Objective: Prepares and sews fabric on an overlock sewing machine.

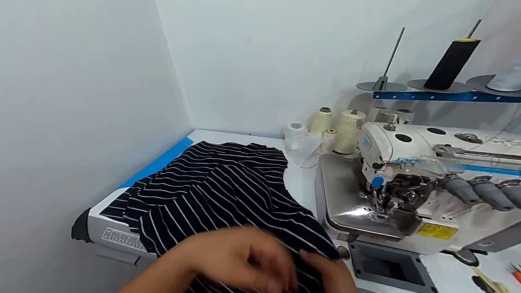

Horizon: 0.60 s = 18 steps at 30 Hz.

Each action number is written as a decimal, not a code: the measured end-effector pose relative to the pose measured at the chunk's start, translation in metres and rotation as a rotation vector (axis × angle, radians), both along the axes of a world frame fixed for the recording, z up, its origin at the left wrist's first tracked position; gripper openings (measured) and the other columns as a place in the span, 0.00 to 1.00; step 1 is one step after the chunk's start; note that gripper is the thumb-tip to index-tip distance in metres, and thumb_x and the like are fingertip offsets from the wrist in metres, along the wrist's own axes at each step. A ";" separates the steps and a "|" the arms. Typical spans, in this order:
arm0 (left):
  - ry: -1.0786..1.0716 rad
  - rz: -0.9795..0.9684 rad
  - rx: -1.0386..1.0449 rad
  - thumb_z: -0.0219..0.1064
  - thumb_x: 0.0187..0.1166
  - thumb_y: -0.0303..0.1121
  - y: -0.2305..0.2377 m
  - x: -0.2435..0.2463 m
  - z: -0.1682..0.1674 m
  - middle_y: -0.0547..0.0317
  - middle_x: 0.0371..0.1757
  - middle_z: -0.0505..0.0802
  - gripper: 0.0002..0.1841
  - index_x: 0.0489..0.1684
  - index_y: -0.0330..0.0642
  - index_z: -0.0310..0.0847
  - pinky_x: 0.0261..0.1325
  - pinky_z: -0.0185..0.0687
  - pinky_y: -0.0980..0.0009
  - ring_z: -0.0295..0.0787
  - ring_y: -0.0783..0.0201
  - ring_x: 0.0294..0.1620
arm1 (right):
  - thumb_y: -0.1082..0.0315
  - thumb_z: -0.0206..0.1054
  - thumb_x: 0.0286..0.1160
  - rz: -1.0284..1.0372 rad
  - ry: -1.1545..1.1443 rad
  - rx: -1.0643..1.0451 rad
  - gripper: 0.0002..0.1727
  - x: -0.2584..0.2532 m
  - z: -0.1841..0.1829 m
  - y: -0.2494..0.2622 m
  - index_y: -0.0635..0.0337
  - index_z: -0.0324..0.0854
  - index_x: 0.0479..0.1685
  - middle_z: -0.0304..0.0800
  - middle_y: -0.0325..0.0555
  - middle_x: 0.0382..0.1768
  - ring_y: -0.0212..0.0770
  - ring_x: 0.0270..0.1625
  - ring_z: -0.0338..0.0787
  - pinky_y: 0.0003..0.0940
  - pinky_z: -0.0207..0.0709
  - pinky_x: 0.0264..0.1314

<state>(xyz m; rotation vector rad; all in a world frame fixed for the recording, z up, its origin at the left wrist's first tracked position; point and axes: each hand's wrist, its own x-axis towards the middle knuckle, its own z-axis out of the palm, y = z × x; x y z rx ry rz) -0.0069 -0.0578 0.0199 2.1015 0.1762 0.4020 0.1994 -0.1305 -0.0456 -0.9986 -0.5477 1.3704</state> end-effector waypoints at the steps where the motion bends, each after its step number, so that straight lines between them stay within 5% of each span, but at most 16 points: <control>1: -0.056 0.190 0.080 0.61 0.86 0.48 0.013 0.008 0.001 0.62 0.50 0.94 0.19 0.47 0.39 0.88 0.58 0.86 0.73 0.89 0.75 0.53 | 0.88 0.61 0.67 0.056 -0.039 0.129 0.15 0.002 -0.007 -0.009 0.62 0.80 0.48 0.97 0.38 0.37 0.31 0.42 0.96 0.33 0.91 0.50; 3: -0.032 0.374 0.298 0.59 0.88 0.46 0.042 0.025 0.005 0.62 0.61 0.92 0.20 0.60 0.42 0.88 0.70 0.82 0.70 0.86 0.73 0.65 | 0.88 0.65 0.65 0.175 -0.145 0.378 0.20 0.008 -0.015 -0.020 0.55 0.82 0.51 0.98 0.29 0.43 0.26 0.48 0.95 0.30 0.89 0.58; 5: 0.133 0.268 0.324 0.52 0.90 0.51 0.065 0.041 0.016 0.60 0.69 0.89 0.26 0.72 0.43 0.83 0.77 0.76 0.64 0.81 0.70 0.73 | 0.87 0.66 0.66 0.231 -0.255 0.527 0.21 0.014 -0.012 -0.020 0.53 0.82 0.54 0.97 0.24 0.46 0.22 0.51 0.93 0.27 0.88 0.61; 8: 0.255 0.009 0.039 0.49 0.85 0.65 0.086 0.071 0.020 0.64 0.61 0.91 0.38 0.72 0.37 0.80 0.71 0.77 0.73 0.84 0.78 0.63 | 0.86 0.66 0.68 0.268 -0.348 0.591 0.24 0.025 0.000 -0.016 0.58 0.70 0.61 0.94 0.23 0.50 0.20 0.54 0.92 0.25 0.87 0.64; 10: 0.167 -0.080 -0.234 0.61 0.77 0.68 0.094 0.090 0.014 0.76 0.46 0.93 0.34 0.57 0.45 0.86 0.54 0.82 0.82 0.87 0.85 0.48 | 0.87 0.66 0.67 0.251 -0.352 0.603 0.25 0.032 0.006 -0.014 0.60 0.67 0.62 0.93 0.25 0.50 0.20 0.55 0.92 0.25 0.86 0.64; 12: 0.060 -0.079 -0.402 0.63 0.84 0.46 0.093 0.104 0.016 0.78 0.31 0.92 0.12 0.39 0.50 0.86 0.37 0.82 0.85 0.86 0.86 0.32 | 0.87 0.66 0.66 0.210 -0.340 0.620 0.30 0.037 0.007 -0.014 0.64 0.60 0.67 0.90 0.28 0.55 0.20 0.58 0.90 0.24 0.85 0.67; 15: -0.081 0.123 -0.260 0.60 0.81 0.24 0.086 0.122 0.034 0.73 0.26 0.88 0.08 0.33 0.44 0.83 0.33 0.80 0.85 0.83 0.84 0.27 | 0.89 0.58 0.69 0.194 -0.243 0.695 0.48 0.044 0.002 -0.010 0.80 0.25 0.86 0.79 0.46 0.73 0.27 0.68 0.87 0.30 0.82 0.74; 16: -0.130 0.181 -0.126 0.65 0.77 0.22 0.086 0.130 0.039 0.73 0.27 0.88 0.05 0.34 0.43 0.82 0.36 0.79 0.85 0.82 0.83 0.30 | 0.88 0.56 0.72 0.166 -0.194 0.664 0.49 0.044 -0.001 -0.011 0.79 0.22 0.88 0.83 0.48 0.71 0.31 0.65 0.90 0.33 0.84 0.71; 17: -0.170 0.234 0.060 0.71 0.73 0.23 0.089 0.139 0.041 0.71 0.29 0.87 0.03 0.34 0.41 0.83 0.38 0.78 0.83 0.82 0.81 0.32 | 0.86 0.54 0.77 0.126 -0.168 0.601 0.43 0.043 -0.005 -0.014 0.79 0.29 0.88 0.85 0.48 0.68 0.31 0.63 0.91 0.33 0.85 0.70; 18: -0.178 0.282 0.284 0.78 0.68 0.27 0.094 0.149 0.039 0.66 0.33 0.88 0.07 0.36 0.39 0.85 0.42 0.79 0.78 0.83 0.76 0.37 | 0.84 0.53 0.81 0.067 -0.152 0.512 0.32 0.041 -0.010 -0.019 0.76 0.46 0.84 0.89 0.45 0.62 0.31 0.60 0.92 0.33 0.86 0.68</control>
